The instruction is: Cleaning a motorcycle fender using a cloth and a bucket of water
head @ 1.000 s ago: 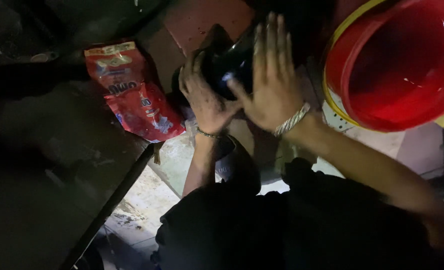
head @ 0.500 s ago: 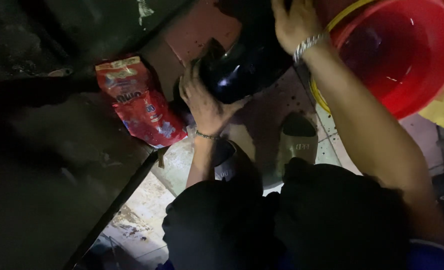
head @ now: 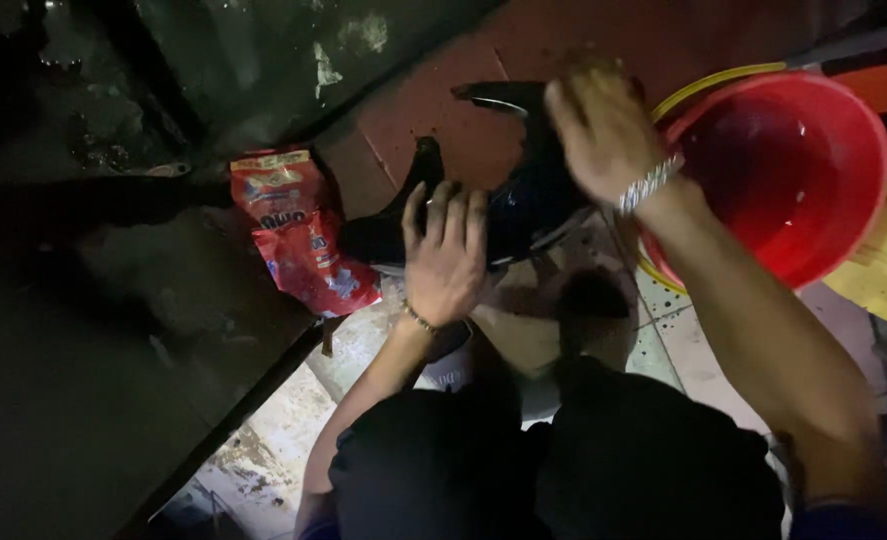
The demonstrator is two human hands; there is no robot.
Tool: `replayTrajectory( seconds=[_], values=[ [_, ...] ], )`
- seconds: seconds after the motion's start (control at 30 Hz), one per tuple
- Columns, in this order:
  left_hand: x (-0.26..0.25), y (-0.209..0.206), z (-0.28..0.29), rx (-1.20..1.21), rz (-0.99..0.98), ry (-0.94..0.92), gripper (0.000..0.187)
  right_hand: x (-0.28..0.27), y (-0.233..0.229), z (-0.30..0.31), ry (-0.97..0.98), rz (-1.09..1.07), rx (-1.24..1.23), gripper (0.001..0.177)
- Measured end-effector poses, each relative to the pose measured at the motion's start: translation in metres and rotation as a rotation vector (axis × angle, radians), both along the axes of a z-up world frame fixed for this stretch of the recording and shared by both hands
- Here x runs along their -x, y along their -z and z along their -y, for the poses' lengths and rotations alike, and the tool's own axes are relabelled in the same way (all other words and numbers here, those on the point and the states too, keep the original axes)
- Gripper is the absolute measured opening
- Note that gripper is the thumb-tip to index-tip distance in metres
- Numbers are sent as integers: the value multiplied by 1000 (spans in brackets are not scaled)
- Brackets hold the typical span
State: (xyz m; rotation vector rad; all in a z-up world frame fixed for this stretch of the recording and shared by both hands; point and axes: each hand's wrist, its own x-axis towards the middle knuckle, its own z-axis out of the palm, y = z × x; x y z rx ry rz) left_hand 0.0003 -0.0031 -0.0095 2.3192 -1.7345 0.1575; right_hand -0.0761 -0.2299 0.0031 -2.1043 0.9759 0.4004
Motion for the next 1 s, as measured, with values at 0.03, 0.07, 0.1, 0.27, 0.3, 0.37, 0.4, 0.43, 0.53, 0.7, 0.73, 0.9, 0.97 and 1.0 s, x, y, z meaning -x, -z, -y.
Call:
replayTrajectory(
  seconds=[0.03,0.07,0.1,0.27,0.3,0.37,0.4,0.43,0.53,0.7,0.73,0.9,0.97,1.0],
  values=[
    [-4,2,0,5,4,1,71,4,-14,-22,1,4,5,109],
    [-6,2,-1,-42,-21,13,62,10,-28,-45,-196,327,130,81],
    [-7,3,-2,-88,-47,25,60,16,-42,-68,-394,651,251,53],
    [-6,-17,-9,-24,-12,118,77,31,-2,-18,-297,412,278,69],
    [-5,-24,-9,4,-16,147,63,34,6,-5,-270,463,324,62],
    [-5,-17,-7,20,4,139,64,40,-31,-31,-383,526,293,65],
    [-3,-13,-10,33,13,153,67,47,-49,-50,-475,576,260,71],
    [0,-18,-15,24,6,161,67,49,-36,-36,-465,571,252,71],
    [2,-28,-17,75,115,133,51,52,-29,-11,-306,258,94,80],
    [-6,-56,-15,85,304,143,17,53,-41,-20,-501,490,198,73],
    [-8,-54,-18,90,310,140,17,51,-43,-15,-504,495,204,73],
    [-25,-43,-31,75,388,334,28,28,-59,-23,-690,520,201,88],
    [-44,-42,-30,76,364,366,24,23,-49,-10,-682,533,175,83],
    [-55,-41,-29,85,346,394,22,19,-45,-3,-679,547,157,77]
  ],
)
